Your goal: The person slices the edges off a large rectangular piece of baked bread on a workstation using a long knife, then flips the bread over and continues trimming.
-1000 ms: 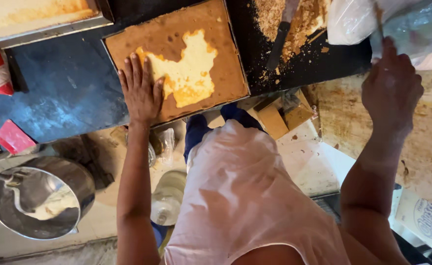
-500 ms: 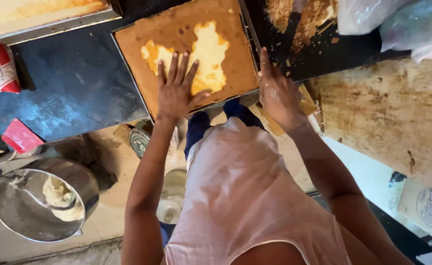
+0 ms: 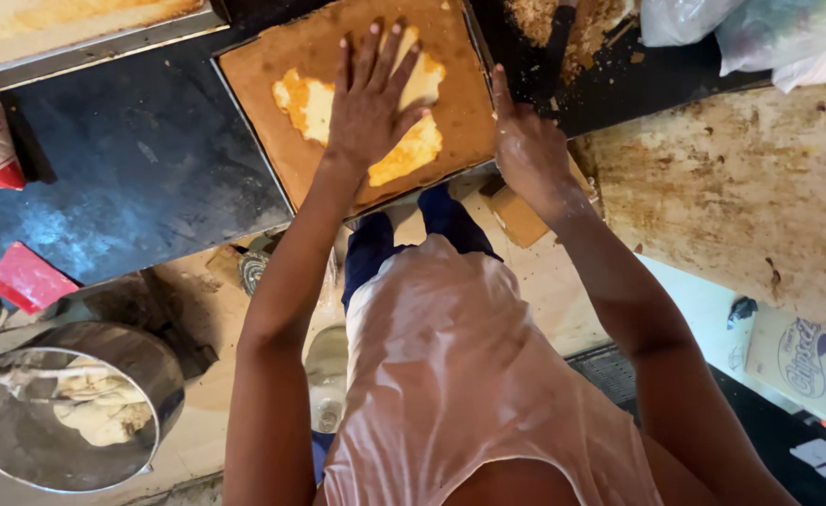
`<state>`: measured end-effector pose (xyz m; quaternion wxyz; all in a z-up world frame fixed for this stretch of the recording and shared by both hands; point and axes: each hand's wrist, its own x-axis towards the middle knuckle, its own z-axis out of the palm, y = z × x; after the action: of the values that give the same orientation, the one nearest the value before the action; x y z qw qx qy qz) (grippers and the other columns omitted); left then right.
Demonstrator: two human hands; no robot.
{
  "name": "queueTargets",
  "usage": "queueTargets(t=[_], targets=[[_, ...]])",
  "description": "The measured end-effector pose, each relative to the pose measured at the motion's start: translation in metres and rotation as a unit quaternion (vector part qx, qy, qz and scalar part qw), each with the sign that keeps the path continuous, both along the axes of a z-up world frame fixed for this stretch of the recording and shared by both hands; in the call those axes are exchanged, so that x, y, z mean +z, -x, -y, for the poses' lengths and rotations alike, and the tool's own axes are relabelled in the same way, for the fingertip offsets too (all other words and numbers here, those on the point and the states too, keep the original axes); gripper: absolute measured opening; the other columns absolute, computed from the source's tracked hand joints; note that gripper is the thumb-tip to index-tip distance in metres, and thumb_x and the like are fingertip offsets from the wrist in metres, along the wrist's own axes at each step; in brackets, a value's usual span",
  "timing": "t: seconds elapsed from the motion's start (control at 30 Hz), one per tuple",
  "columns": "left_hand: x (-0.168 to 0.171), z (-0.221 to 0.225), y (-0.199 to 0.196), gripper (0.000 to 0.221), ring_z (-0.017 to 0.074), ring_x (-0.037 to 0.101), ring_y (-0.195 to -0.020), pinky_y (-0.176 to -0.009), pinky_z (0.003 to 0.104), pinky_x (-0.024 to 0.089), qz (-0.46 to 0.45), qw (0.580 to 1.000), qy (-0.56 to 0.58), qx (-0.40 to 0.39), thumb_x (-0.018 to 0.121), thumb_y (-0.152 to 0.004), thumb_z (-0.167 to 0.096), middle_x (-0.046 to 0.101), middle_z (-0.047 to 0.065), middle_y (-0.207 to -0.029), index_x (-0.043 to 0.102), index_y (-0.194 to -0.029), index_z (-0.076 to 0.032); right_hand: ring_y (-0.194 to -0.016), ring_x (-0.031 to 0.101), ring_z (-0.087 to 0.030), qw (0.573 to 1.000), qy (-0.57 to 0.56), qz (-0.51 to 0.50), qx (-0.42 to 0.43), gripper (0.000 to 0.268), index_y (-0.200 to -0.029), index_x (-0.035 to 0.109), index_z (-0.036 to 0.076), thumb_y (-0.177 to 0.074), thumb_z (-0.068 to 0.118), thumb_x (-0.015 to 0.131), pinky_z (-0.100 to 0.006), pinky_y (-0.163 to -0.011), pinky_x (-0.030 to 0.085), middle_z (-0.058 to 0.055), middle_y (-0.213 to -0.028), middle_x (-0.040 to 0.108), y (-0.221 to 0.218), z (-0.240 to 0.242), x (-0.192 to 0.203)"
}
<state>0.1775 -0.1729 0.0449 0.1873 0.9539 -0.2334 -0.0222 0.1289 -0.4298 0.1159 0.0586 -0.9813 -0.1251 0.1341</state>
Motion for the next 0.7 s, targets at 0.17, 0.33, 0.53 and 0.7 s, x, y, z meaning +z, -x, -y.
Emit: queueTargets(t=[0.17, 0.33, 0.53, 0.7], targets=[[0.003, 0.009, 0.0, 0.079, 0.0355, 0.009, -0.16, -0.126, 0.067, 0.001, -0.006, 1.0, -0.01, 0.011, 0.038, -0.11, -0.07, 0.019, 0.01, -0.175, 0.036, -0.168, -0.016, -0.086, 0.071, -0.044, 0.99, 0.003, 0.121, 0.069, 0.092, -0.166, 0.014, 0.001, -0.086, 0.004, 0.059, -0.049, -0.069, 0.06, -0.03, -0.107, 0.068, 0.021, 0.019, -0.009], [0.012, 0.009, 0.003, 0.088, 0.0378, 0.008, -0.158, -0.123, 0.068, -0.001, -0.031, 0.999, -0.02, 0.006, 0.036, -0.104, -0.076, 0.016, 0.011, -0.173, 0.034, -0.167, -0.016, -0.067, 0.069, -0.042, 0.998, 0.04, -0.037, 0.026, 0.083, -0.165, 0.018, -0.001, -0.093, 0.007, 0.059, -0.053, -0.059, 0.057, -0.025, -0.086, 0.069, 0.01, 0.018, -0.001], [0.019, 0.013, 0.002, 0.087, 0.0339, 0.008, -0.16, -0.126, 0.066, -0.001, -0.065, 0.997, -0.008, 0.029, 0.034, -0.102, -0.077, 0.016, 0.006, -0.175, 0.032, -0.168, -0.02, -0.061, 0.069, -0.038, 0.991, 0.043, -0.114, 0.063, 0.076, -0.162, 0.022, -0.005, -0.095, 0.006, 0.055, -0.05, -0.052, 0.057, -0.024, -0.081, 0.068, 0.055, 0.029, 0.062], [0.014, 0.012, 0.002, 0.085, 0.0354, 0.007, -0.16, -0.126, 0.067, 0.0, -0.046, 0.999, -0.014, 0.025, 0.035, -0.106, -0.077, 0.016, 0.008, -0.175, 0.032, -0.169, -0.02, -0.06, 0.069, -0.036, 0.969, 0.148, -0.183, 0.078, 0.079, -0.161, 0.025, -0.006, -0.088, 0.004, 0.056, -0.049, -0.054, 0.059, -0.02, -0.074, 0.069, 0.068, 0.033, 0.088]])
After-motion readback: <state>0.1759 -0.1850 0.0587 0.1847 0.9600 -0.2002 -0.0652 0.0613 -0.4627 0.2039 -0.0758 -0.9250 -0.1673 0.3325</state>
